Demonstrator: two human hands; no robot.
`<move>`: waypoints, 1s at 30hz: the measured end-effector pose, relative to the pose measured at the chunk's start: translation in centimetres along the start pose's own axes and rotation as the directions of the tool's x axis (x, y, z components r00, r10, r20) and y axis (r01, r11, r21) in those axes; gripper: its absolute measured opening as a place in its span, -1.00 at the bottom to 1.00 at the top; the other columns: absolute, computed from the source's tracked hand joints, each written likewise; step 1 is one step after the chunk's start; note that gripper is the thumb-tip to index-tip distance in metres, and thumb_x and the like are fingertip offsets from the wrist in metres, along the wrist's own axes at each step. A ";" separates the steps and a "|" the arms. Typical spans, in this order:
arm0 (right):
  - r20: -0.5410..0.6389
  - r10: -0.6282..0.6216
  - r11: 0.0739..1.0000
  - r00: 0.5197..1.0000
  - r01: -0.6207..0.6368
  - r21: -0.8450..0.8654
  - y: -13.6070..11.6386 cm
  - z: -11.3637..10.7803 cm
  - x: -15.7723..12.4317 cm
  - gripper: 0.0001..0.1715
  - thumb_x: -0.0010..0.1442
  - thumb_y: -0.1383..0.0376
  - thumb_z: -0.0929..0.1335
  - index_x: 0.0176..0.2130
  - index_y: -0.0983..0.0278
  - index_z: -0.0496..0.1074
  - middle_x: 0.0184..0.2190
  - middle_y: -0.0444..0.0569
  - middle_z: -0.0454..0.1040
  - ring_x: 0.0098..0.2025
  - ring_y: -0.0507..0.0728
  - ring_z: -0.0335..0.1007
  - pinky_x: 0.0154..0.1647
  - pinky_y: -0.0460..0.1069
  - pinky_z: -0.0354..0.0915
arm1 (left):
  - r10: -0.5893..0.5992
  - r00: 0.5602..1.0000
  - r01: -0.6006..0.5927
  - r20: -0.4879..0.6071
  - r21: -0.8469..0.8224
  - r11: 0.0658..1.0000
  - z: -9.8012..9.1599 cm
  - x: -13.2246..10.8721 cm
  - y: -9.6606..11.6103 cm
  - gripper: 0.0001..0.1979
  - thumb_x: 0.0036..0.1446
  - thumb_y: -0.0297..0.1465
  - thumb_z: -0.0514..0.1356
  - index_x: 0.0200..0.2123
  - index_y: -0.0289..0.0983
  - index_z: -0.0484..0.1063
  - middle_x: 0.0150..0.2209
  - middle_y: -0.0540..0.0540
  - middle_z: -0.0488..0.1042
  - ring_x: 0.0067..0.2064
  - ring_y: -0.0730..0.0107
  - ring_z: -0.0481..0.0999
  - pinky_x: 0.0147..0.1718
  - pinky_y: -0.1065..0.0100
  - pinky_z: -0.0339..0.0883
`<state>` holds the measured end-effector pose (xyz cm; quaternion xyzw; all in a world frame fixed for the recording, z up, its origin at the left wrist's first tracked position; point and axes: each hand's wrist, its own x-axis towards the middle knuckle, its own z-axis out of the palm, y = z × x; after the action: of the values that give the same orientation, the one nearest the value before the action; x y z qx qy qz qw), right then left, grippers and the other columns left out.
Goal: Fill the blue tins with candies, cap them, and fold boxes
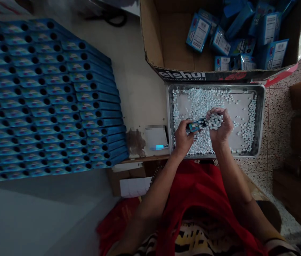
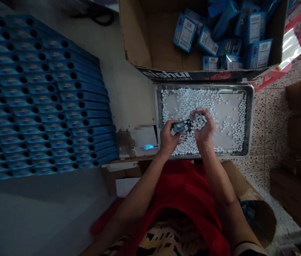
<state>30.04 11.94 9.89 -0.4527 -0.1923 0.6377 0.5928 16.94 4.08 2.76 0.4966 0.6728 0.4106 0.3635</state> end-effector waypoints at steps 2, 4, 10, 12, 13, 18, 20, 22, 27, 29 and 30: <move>-0.011 -0.025 1.000 1.000 0.025 -0.006 0.3 0.1 0.0 -0.54 0.30 -0.15 0.40 -0.36 0.14 0.49 -0.41 -0.12 0.38 -0.35 0.09 0.38 -0.21 0.05 0.39 | 0.005 1.000 -0.005 -0.009 0.004 1.000 0.0 -0.1 0.0 -0.66 0.15 -0.52 0.38 -0.02 -0.17 0.47 -0.07 -0.05 0.61 -0.01 0.23 0.62 0.03 0.26 0.47; -0.005 -0.057 0.998 0.998 0.057 -0.037 0.5 0.3 0.0 -0.49 0.32 -0.20 0.35 -0.36 0.14 0.47 -0.43 -0.12 0.37 -0.34 0.11 0.38 -0.17 0.07 0.40 | 0.019 1.000 -0.019 -0.012 -0.002 1.000 0.0 -0.1 0.1 -0.64 0.13 -0.55 0.37 -0.02 -0.17 0.48 -0.07 -0.06 0.61 -0.01 0.23 0.62 0.04 0.26 0.47; 0.026 -0.163 0.974 0.986 0.165 -0.154 0.9 0.6 -0.6 -0.38 0.36 -0.25 0.25 -0.42 0.13 0.42 -0.44 -0.08 0.36 -0.31 0.16 0.40 -0.06 0.14 0.41 | 0.074 0.997 -0.074 -0.008 0.003 0.997 -0.3 -0.1 0.3 -0.64 0.12 -0.56 0.34 -0.02 -0.19 0.46 -0.07 -0.08 0.59 0.00 0.20 0.61 0.03 0.24 0.47; 0.046 -0.187 0.962 0.981 0.192 -0.192 1.1 0.7 -0.9 -0.38 0.38 -0.25 0.23 -0.42 0.12 0.42 -0.43 -0.07 0.37 -0.30 0.17 0.40 -0.06 0.15 0.40 | 0.088 0.996 -0.088 -0.008 0.023 0.996 -0.5 -0.1 0.4 -0.62 0.10 -0.58 0.33 -0.02 -0.18 0.45 -0.07 -0.08 0.58 0.01 0.19 0.60 0.03 0.24 0.46; 0.056 -0.193 0.957 0.980 0.201 -0.210 1.1 0.7 -1.0 -0.37 0.39 -0.25 0.21 -0.41 0.12 0.42 -0.43 -0.06 0.37 -0.29 0.18 0.41 -0.05 0.16 0.40 | 0.094 0.996 -0.094 -0.011 0.034 0.995 -0.7 0.0 0.5 -0.62 0.08 -0.59 0.33 -0.03 -0.18 0.45 -0.07 -0.09 0.58 0.01 0.19 0.60 0.02 0.24 0.46; 0.095 -0.216 0.937 0.972 0.233 -0.261 2.0 0.7 -1.6 -0.37 0.38 -0.26 0.19 -0.35 0.12 0.48 -0.36 -0.03 0.42 -0.18 0.22 0.45 0.04 0.20 0.39 | 0.098 0.995 -0.095 -0.019 0.109 0.989 -1.4 0.0 1.3 -0.60 0.03 -0.62 0.31 -0.07 -0.18 0.44 -0.11 -0.08 0.56 -0.03 0.17 0.59 -0.03 0.24 0.46; 0.092 -0.233 0.932 0.968 0.249 -0.264 2.5 0.9 -2.0 -0.39 0.35 -0.26 0.22 -0.35 0.12 0.49 -0.36 -0.02 0.44 -0.17 0.23 0.46 0.06 0.21 0.39 | 0.099 0.995 -0.096 -0.017 0.127 0.987 -1.6 -0.1 1.5 -0.60 0.01 -0.63 0.31 -0.09 -0.18 0.44 -0.13 -0.08 0.55 -0.04 0.17 0.58 -0.04 0.24 0.45; 0.089 -0.241 0.932 0.966 0.256 -0.255 2.9 1.2 -2.5 -0.40 0.35 -0.26 0.24 -0.35 0.12 0.49 -0.36 -0.02 0.45 -0.18 0.23 0.46 0.09 0.22 0.39 | 0.093 0.996 -0.090 -0.016 0.126 0.988 -1.6 0.0 1.4 -0.61 0.00 -0.62 0.31 -0.10 -0.18 0.44 -0.13 -0.07 0.55 -0.05 0.18 0.58 -0.05 0.24 0.46; 0.311 -0.136 0.879 0.941 0.260 -0.401 1.7 -0.1 -3.4 -0.22 0.34 -0.41 0.15 -0.09 0.05 0.58 0.07 0.02 0.55 0.24 0.30 0.43 0.36 0.34 0.26 | -0.046 0.995 0.039 -0.084 -0.085 0.996 -0.9 0.6 -0.5 -0.63 0.04 -0.52 0.36 -0.09 -0.16 0.39 -0.07 -0.07 0.58 0.01 0.21 0.62 0.05 0.20 0.49; 0.383 -0.068 0.745 0.921 0.302 -0.595 0.6 -2.2 -2.6 -0.23 0.36 -0.40 0.15 0.10 -0.01 0.55 0.34 -0.01 0.39 0.46 0.33 0.21 0.45 0.40 0.15 | -0.079 0.996 0.068 -0.041 -0.226 0.972 -0.7 1.0 -1.1 -0.63 0.06 -0.47 0.37 -0.09 -0.16 0.36 -0.03 -0.09 0.60 0.05 0.21 0.64 0.10 0.16 0.50; 0.388 -0.052 0.629 0.920 0.332 -0.703 0.1 -3.4 -1.8 -0.25 0.37 -0.38 0.18 0.18 -0.03 0.51 0.44 -0.01 0.27 0.52 0.35 0.09 0.48 0.42 0.09 | -0.082 0.997 0.079 0.002 -0.266 0.961 -0.8 1.1 -1.3 -0.63 0.06 -0.47 0.38 -0.10 -0.16 0.35 -0.01 -0.10 0.61 0.07 0.20 0.65 0.13 0.13 0.50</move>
<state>32.52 9.22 8.69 -0.5207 -0.5849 0.4970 0.3737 15.46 4.81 1.80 0.4137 0.6328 0.4843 0.4403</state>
